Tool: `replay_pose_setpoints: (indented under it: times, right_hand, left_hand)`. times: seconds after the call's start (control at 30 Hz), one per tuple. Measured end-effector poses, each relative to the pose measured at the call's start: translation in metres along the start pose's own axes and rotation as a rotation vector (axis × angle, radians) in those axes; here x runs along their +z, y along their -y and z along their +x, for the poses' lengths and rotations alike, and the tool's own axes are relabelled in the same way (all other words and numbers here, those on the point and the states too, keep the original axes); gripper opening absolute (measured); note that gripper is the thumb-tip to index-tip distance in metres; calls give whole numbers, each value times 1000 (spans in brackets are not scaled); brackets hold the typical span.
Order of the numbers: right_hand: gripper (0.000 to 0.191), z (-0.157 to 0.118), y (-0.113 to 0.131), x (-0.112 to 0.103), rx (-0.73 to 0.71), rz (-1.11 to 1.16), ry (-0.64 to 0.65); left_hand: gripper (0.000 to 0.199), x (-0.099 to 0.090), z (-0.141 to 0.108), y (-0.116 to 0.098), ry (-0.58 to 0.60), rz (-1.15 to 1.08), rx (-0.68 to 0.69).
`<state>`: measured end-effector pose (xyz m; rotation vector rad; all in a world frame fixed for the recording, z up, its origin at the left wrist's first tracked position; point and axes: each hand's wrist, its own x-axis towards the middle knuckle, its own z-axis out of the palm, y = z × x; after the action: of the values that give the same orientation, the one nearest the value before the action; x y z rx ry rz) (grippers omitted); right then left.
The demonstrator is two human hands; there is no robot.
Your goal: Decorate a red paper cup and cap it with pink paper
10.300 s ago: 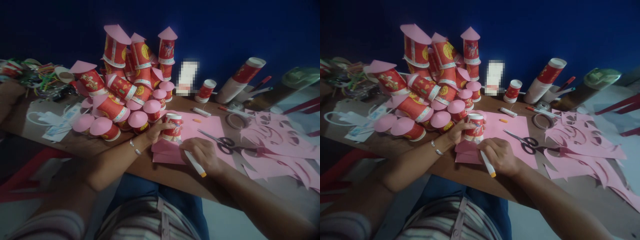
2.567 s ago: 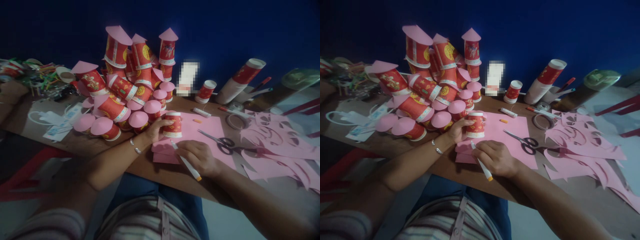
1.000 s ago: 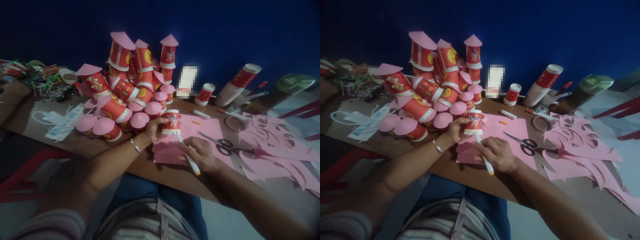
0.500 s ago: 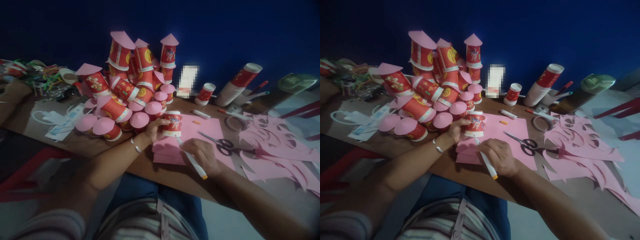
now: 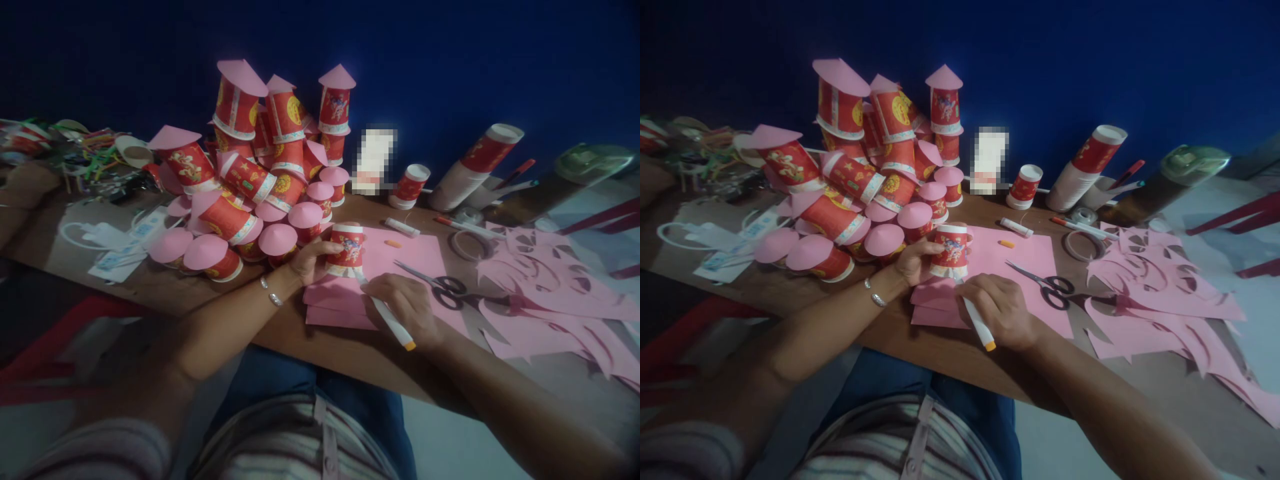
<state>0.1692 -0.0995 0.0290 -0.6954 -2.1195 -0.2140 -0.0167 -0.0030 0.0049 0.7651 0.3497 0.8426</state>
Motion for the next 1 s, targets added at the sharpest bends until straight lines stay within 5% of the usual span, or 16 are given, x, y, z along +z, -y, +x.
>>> replay_pose_setpoints:
  times: [1.0]
  right_hand:
    - [20,-7,-5,1,31,15,45]
  left_hand:
    - [61,-4,-1,3,13,36,-8]
